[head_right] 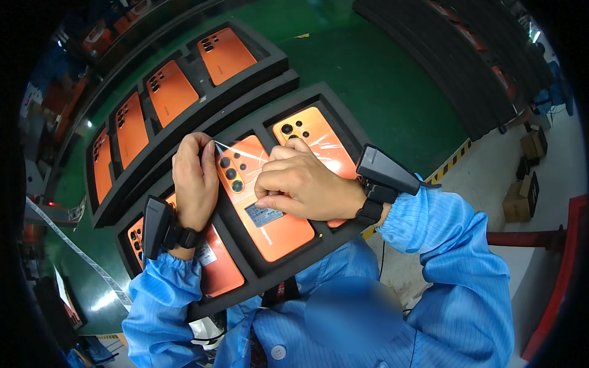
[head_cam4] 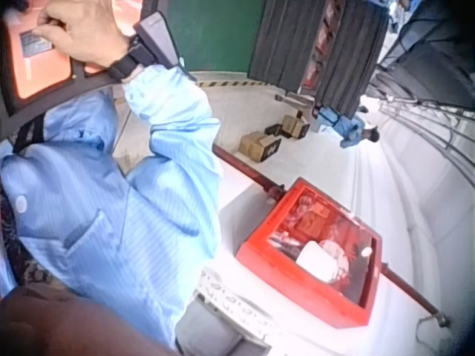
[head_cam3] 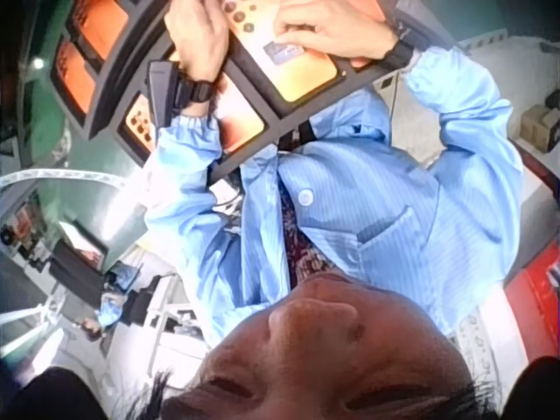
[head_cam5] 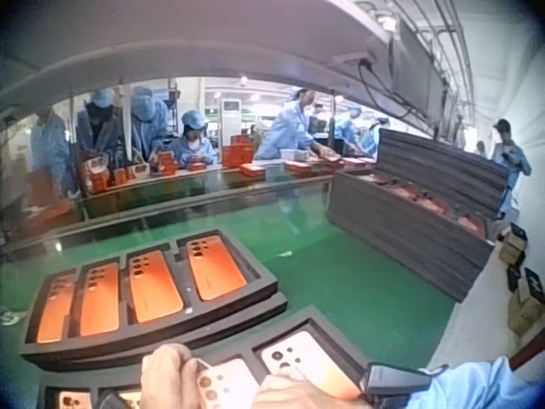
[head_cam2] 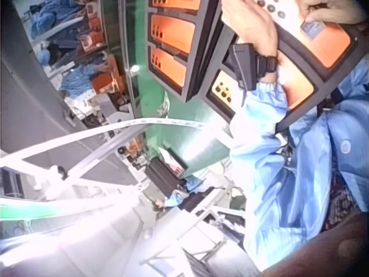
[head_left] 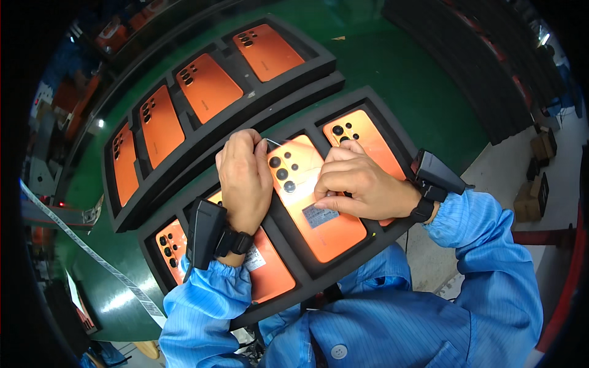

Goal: The recorder is applying small labels to the back of several smartphones in a tray on a factory assembly line.

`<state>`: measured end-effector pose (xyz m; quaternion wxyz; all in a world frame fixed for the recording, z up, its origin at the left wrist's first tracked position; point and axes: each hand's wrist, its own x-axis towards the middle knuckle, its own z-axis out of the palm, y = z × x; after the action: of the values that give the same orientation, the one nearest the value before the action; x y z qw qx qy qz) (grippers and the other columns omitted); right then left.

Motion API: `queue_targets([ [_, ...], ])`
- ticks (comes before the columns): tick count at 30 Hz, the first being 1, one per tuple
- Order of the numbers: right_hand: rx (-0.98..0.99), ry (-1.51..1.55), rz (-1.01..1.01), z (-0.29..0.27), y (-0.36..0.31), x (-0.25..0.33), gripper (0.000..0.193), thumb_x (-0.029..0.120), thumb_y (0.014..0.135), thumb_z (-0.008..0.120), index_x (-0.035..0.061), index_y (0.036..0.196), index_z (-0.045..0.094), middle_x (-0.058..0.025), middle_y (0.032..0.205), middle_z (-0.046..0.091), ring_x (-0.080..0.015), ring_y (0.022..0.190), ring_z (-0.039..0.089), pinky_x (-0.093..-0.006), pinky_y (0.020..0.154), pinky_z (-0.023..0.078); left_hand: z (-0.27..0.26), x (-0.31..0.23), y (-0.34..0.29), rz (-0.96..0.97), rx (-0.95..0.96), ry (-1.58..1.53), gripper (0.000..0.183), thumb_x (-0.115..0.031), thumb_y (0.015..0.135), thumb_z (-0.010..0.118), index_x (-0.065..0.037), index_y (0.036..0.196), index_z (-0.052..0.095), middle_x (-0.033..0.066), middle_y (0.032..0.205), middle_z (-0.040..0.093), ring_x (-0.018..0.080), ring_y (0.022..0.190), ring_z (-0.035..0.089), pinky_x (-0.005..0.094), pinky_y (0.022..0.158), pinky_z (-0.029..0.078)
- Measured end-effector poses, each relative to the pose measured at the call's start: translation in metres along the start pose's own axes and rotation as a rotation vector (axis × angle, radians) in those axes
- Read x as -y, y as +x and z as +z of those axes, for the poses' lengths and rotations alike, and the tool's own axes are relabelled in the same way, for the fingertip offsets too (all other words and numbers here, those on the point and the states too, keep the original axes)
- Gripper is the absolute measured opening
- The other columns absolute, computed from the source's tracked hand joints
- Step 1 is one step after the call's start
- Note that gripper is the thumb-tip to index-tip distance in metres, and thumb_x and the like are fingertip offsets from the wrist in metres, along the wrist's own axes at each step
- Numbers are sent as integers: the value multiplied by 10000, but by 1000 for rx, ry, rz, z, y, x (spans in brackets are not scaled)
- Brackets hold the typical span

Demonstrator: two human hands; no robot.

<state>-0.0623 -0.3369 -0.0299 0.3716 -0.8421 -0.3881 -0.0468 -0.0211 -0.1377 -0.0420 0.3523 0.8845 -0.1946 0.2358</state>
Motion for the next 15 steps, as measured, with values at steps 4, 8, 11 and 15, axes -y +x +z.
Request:
queue_targets([
  [4,0,-9,-42,1,2,-4,149,227,771,647,102,726,578,22,697,549,-161,763,477,-334,766,289,-1,-1,0,5,11,17,85,-15,806,557,-36,845,484,113,781,524,296,772,523,377,727,375],
  [8,34,18,-32,0,3,-5,150,227,786,634,98,733,577,21,723,562,-161,782,480,-336,779,281,-1,-2,1,53,8,49,88,-15,805,557,-34,848,482,114,780,521,298,770,520,374,724,374],
  [11,38,26,-29,1,3,-5,147,224,794,626,98,735,578,21,735,568,-160,798,480,-343,788,276,-2,-2,0,65,4,65,88,-16,805,556,-34,844,480,115,777,515,299,767,515,375,719,371],
  [15,52,20,-27,1,3,-5,134,218,797,622,107,733,583,22,736,571,-158,810,481,-356,794,273,-2,-3,0,86,1,69,89,-19,806,556,-33,839,475,115,767,506,298,757,509,378,712,368],
])
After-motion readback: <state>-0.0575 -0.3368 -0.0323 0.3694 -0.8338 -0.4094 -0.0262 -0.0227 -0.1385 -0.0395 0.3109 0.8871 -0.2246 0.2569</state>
